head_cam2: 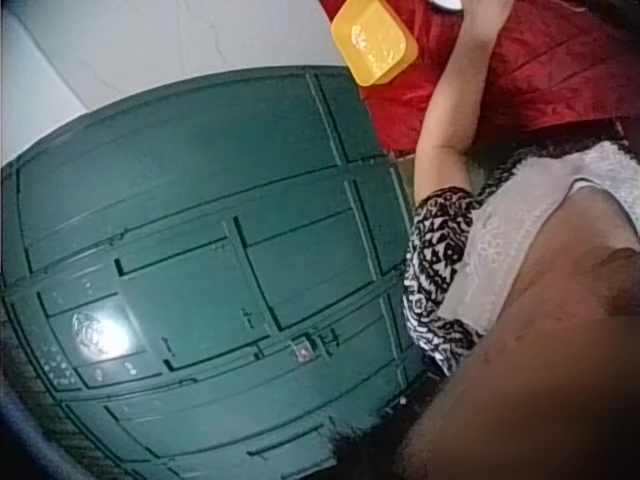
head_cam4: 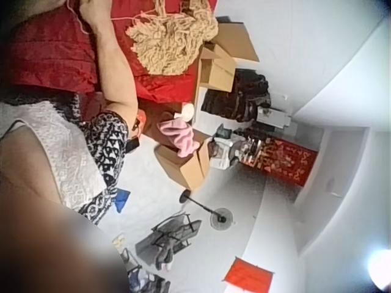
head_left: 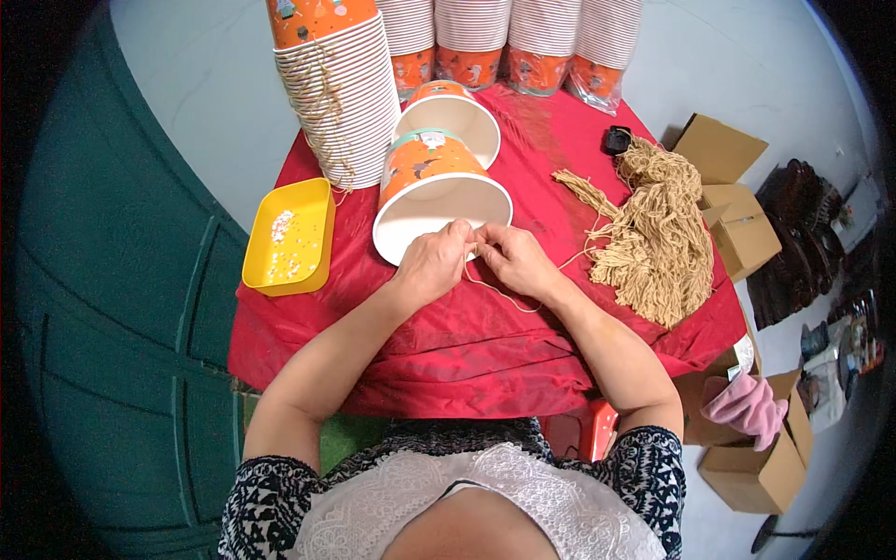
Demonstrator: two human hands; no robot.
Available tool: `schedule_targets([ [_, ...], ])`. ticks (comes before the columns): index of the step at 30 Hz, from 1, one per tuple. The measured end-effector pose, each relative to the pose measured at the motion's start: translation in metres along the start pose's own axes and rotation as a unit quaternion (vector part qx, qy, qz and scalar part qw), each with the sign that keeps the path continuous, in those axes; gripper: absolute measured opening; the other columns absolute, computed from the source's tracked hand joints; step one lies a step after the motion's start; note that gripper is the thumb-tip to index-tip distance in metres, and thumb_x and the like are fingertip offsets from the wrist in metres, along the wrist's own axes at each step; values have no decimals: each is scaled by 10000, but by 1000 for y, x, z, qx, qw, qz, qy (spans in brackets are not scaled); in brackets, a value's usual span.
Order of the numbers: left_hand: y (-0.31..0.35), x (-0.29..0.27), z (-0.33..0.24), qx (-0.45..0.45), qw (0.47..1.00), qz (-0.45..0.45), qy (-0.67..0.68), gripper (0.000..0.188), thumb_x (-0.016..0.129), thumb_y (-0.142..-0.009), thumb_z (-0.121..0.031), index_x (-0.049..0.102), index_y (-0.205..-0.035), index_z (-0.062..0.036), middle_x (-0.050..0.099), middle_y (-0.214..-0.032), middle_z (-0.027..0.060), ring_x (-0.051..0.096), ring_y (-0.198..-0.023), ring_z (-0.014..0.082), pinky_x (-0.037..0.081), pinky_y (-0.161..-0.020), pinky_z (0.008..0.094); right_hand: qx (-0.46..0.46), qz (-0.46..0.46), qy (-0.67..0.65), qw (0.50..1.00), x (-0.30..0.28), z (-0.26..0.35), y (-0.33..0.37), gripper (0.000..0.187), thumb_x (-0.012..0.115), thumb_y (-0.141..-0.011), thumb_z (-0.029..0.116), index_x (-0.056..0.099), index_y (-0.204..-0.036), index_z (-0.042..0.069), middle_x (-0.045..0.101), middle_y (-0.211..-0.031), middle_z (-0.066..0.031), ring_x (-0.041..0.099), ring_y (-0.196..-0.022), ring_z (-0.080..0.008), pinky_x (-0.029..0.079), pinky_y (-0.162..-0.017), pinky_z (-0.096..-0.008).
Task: Stringing decorative paper buckets by threading a thin cord through pre-drilled holes.
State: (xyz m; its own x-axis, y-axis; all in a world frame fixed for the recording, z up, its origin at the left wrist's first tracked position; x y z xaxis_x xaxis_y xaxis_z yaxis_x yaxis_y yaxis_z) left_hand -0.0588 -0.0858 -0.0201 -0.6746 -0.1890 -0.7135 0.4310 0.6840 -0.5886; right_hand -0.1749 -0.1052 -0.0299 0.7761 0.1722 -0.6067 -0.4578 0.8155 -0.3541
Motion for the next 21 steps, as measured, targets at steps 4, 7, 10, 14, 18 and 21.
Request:
schedule_targets([
  [4,0,0,7,-48,999,17,19,104,570,-893,-53,489,-949,-22,645,-827,188,652,-768,388,506,-643,473,-11,-15,-13,1000,-4,-1,1,161,586,-903,150,623,-918,-6,654,-830,-241,645,-798,-409,502,-704,-473],
  [7,0,-3,10,-68,997,17,37,102,569,-883,-47,504,-959,-27,651,-810,182,653,-773,385,505,-649,471,-1,-6,-4,1000,-5,4,1,146,581,-895,131,616,-899,-11,651,-828,-241,647,-792,-401,501,-701,-461],
  [10,0,-5,9,-86,995,24,42,92,568,-880,-50,516,-952,-26,653,-801,179,653,-776,387,503,-658,468,8,14,-19,1000,-5,5,2,112,576,-874,94,606,-880,-14,645,-811,-235,645,-777,-389,497,-690,-448],
  [14,0,-4,13,-123,990,31,58,73,560,-881,-66,530,-934,-24,653,-802,181,651,-785,388,498,-679,471,-36,14,-18,999,-5,8,3,84,585,-842,63,596,-865,-17,632,-782,-221,635,-754,-381,492,-681,-437],
  [18,2,-3,18,-137,989,20,53,73,553,-878,-70,535,-928,-20,652,-806,190,648,-792,396,496,-693,481,-68,47,36,996,-1,8,5,68,609,-829,22,562,-875,5,602,-779,-140,597,-745,-285,494,-694,-366],
  [21,3,-3,25,-153,988,9,31,76,555,-871,-67,541,-919,-10,647,-830,204,643,-812,406,495,-710,486,-121,57,76,988,-1,18,10,93,620,-818,22,579,-898,-5,604,-862,-176,612,-803,-359,509,-716,-408],
])
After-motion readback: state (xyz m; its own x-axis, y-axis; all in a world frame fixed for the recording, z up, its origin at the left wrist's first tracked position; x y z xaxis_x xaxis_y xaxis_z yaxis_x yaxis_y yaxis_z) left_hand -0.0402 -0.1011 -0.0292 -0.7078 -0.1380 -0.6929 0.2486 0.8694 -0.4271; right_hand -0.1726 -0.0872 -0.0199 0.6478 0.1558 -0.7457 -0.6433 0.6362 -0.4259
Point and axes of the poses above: each hand's wrist, its own y-axis away from the middle knuckle, its own x-axis out of the palm, z = x × y, the point moved 8 cm from there along -y, towards the middle knuckle
